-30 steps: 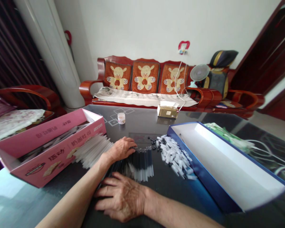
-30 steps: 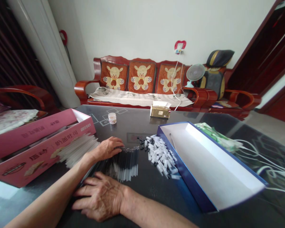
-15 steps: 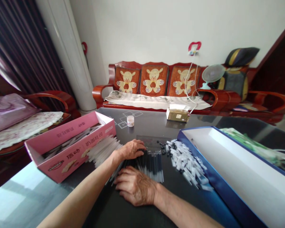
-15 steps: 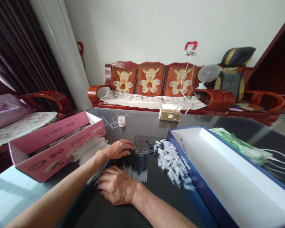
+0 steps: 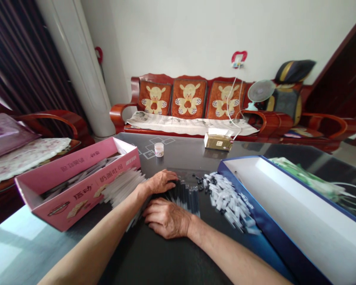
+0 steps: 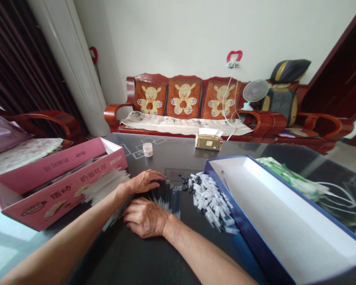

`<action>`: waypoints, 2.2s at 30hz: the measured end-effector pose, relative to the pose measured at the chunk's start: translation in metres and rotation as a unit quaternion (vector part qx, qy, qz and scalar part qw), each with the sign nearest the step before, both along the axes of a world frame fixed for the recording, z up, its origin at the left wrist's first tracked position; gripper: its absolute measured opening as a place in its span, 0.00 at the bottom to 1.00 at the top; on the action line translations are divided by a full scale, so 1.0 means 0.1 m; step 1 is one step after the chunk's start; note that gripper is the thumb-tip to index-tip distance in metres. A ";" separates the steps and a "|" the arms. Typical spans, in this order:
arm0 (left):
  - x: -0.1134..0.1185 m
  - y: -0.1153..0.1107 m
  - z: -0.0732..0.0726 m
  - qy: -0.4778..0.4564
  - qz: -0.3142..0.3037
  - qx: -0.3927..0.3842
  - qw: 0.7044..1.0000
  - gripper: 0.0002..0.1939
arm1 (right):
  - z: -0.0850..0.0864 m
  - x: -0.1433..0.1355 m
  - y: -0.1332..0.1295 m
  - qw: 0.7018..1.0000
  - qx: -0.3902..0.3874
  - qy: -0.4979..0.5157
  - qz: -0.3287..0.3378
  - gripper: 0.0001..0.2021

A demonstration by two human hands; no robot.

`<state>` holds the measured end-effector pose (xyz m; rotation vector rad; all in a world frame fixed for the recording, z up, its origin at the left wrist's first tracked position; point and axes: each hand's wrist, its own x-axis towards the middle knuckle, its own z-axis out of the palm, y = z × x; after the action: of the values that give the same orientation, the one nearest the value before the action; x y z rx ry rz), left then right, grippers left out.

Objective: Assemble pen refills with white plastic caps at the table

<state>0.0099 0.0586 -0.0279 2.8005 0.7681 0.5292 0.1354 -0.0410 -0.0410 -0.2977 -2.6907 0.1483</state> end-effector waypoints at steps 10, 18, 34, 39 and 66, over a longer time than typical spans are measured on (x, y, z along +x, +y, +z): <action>0.03 0.00 0.03 0.002 0.029 0.021 0.999 0.16 | 0.24 0.20 -0.18 0.998 0.015 -0.019 -0.049 0.13; 0.22 -0.01 -0.05 0.044 0.060 0.017 0.997 0.20 | 0.21 0.85 -0.45 0.976 -0.080 -0.067 -0.190 0.21; -0.57 0.23 0.31 0.068 0.101 0.037 0.992 0.16 | 0.15 -0.25 -0.40 0.997 0.064 0.026 -0.021 0.15; -0.74 0.23 0.26 0.082 0.138 -0.026 0.987 0.16 | 0.10 -0.64 -0.26 0.995 0.103 0.002 0.005 0.15; -0.63 0.35 0.33 0.042 0.188 -0.135 0.972 0.23 | 0.05 -0.50 0.19 0.996 0.076 0.033 -0.011 0.09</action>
<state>-0.0529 0.0931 0.0052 2.4468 1.2962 0.3315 0.0856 -0.0216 -0.0361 -0.2699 -2.6148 -0.0529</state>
